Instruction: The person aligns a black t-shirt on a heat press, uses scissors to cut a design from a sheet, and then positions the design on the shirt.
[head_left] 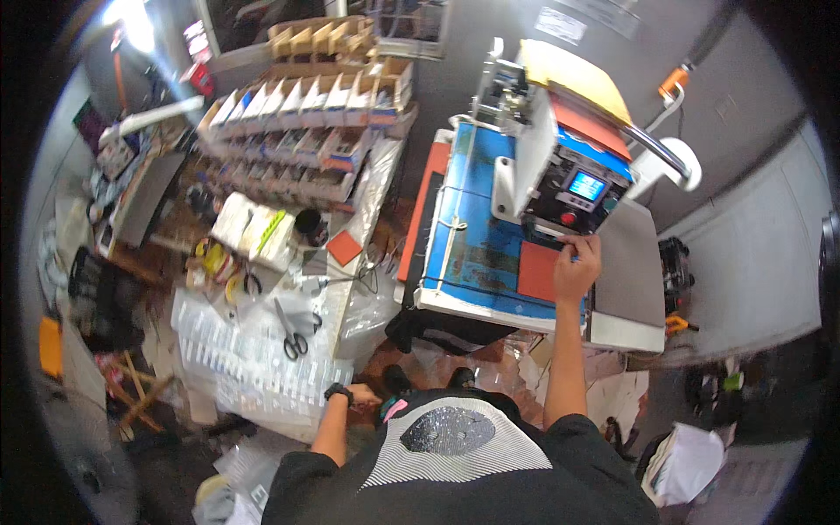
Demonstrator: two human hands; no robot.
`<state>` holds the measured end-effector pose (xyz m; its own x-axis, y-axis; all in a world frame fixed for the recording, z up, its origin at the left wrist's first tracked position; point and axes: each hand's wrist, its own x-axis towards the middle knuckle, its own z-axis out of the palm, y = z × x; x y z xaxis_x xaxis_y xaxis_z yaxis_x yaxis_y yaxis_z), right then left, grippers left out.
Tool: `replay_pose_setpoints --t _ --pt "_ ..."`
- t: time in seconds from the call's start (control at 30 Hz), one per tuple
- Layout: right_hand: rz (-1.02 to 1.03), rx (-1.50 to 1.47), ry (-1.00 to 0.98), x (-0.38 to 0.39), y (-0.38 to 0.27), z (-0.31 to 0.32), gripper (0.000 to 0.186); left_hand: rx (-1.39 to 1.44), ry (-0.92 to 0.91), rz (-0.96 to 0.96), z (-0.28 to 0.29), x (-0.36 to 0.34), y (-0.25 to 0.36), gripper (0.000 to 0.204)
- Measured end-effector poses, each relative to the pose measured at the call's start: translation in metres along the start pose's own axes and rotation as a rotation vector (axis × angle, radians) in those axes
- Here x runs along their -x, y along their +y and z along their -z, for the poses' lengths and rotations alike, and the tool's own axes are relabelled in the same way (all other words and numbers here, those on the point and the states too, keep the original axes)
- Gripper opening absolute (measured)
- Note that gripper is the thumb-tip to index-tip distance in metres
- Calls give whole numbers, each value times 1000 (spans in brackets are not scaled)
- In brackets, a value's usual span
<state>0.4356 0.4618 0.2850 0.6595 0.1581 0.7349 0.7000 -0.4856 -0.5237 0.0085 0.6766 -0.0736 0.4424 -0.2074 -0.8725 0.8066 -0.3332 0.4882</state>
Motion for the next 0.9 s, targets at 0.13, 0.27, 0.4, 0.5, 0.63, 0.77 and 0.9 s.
replay_pose_setpoints --t 0.13,0.27,0.4,0.5,0.63,0.77,0.9 --pt "131 219 -49 5 3 27 22 -551 567 -593 32 95 227 47" --pt "148 252 -193 5 8 40 29 -253 976 -1055 31 208 420 50" --pt "157 208 -219 0 8 40 30 -242 1066 -989 41 226 518 54" --pt "129 181 -222 2 10 34 33 -135 1296 -957 43 212 555 49" --pt "145 186 -230 0 18 35 33 -142 1471 -902 49 205 573 42" --pt "165 182 -262 -8 19 35 27 -142 1549 -882 52 198 578 38" --pt "132 126 -251 -8 25 34 26 -110 1586 -834 45 197 583 36"
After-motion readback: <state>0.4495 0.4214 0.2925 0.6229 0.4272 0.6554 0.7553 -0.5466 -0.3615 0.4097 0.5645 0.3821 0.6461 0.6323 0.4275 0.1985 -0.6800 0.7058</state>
